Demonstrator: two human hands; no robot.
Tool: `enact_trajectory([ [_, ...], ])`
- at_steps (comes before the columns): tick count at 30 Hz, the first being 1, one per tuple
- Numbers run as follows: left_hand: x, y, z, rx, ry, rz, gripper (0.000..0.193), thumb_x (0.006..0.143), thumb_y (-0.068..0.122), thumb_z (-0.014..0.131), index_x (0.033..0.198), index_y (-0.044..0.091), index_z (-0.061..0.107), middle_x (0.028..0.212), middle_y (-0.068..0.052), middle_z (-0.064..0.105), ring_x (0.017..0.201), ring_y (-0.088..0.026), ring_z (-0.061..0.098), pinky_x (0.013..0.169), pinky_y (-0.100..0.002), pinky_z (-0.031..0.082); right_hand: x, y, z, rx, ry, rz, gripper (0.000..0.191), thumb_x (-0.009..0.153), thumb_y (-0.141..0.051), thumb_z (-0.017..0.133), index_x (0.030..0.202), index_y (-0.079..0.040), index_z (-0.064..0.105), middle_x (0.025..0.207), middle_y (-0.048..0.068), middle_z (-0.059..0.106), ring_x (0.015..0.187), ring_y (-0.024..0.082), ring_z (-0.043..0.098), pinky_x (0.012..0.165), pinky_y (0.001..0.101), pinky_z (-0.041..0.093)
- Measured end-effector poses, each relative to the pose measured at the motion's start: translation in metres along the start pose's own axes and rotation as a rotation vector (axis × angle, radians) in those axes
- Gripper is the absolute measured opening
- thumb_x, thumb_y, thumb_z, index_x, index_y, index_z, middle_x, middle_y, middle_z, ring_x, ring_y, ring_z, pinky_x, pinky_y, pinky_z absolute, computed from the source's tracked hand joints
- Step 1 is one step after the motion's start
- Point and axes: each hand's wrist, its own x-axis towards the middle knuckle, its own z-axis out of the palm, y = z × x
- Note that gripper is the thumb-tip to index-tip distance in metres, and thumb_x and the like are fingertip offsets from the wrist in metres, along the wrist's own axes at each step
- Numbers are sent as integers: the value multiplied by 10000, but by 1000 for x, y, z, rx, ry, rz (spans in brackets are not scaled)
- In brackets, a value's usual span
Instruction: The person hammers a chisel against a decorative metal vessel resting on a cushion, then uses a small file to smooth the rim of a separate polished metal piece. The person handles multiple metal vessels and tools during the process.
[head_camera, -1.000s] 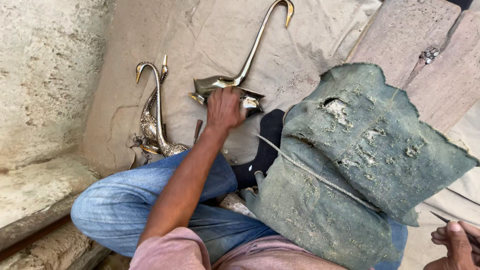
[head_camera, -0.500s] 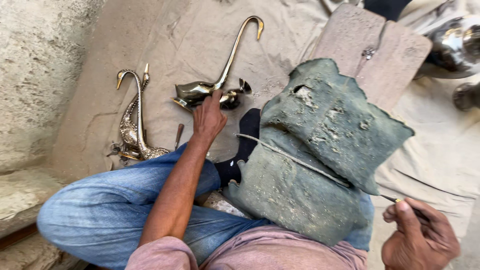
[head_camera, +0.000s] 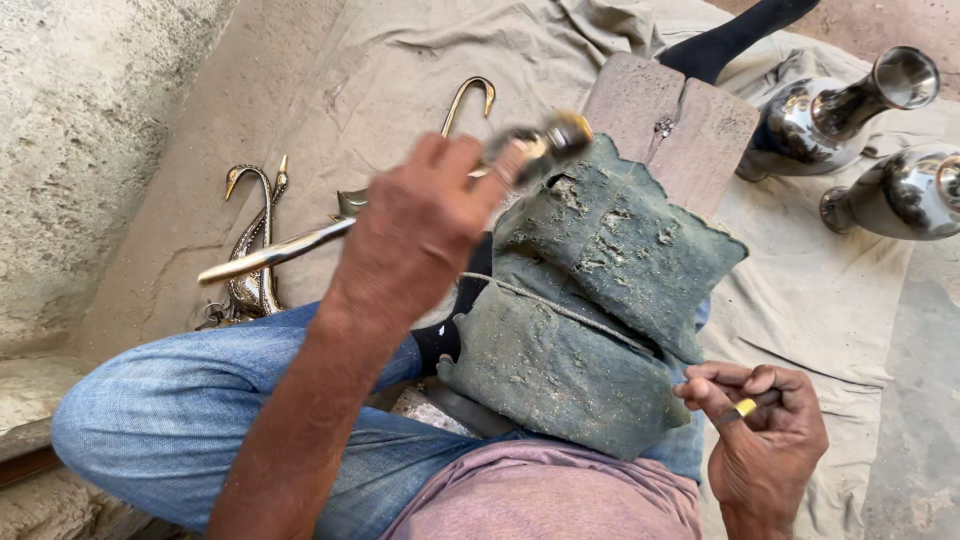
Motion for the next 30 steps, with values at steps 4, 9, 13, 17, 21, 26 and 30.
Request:
enact_trajectory([
  [4, 11, 35, -20, 98, -45, 221, 210, 952, 119, 701, 1153, 64, 732, 955, -76, 701, 932, -206, 669, 764, -331, 614, 13, -7, 8, -8, 26, 4, 278, 962, 103, 694, 1018, -51, 470, 1042, 289, 708, 909, 270, 733, 759, 372, 635],
  [9, 26, 68, -30, 3, 4, 353, 300, 963, 137, 708, 1249, 51, 737, 968, -44, 695, 974, -186, 639, 802, -321, 566, 19, -10, 17, 64, 42, 9, 262, 974, 86, 688, 1009, -61, 473, 1094, 276, 719, 873, 259, 739, 713, 331, 623],
  [13, 48, 72, -29, 39, 46, 475, 296, 945, 165, 702, 1208, 37, 749, 1045, -32, 702, 1047, -185, 630, 1001, -331, 503, 29, -9, 20, 9, 31, 33, 251, 967, 57, 676, 975, -73, 461, 1165, 265, 723, 853, 236, 739, 681, 304, 621],
  [17, 65, 85, -26, 98, 68, 566, 264, 868, 106, 718, 1128, 144, 736, 995, 41, 685, 1120, -147, 630, 1263, -401, 311, 50, -7, 17, -30, 6, 107, 205, 978, 16, 657, 934, -64, 474, 1174, 251, 734, 824, 230, 750, 651, 308, 630],
  [21, 70, 103, -27, 259, 108, 682, 186, 856, 190, 719, 1036, 145, 735, 1011, 56, 693, 1184, -125, 617, 1283, -375, 250, 58, 0, 15, 123, -106, 233, 213, 990, 10, 676, 955, -57, 476, 1073, 240, 719, 814, 241, 742, 650, 316, 603],
  [26, 76, 111, -20, 401, -2, 712, 261, 802, 177, 759, 1059, 157, 713, 996, 21, 715, 1109, -148, 624, 1146, -328, 382, 36, 23, -15, -87, 73, 34, 211, 999, -39, 671, 928, -61, 473, 1057, 208, 752, 831, 223, 754, 718, 335, 657],
  [30, 92, 90, -4, 479, -181, 726, 221, 815, 132, 764, 1024, 155, 696, 963, 30, 709, 1012, -134, 603, 1020, -289, 439, 23, 65, -74, -114, 315, 56, 172, 1038, -84, 624, 984, -73, 461, 1025, 187, 734, 824, 217, 754, 659, 310, 616],
])
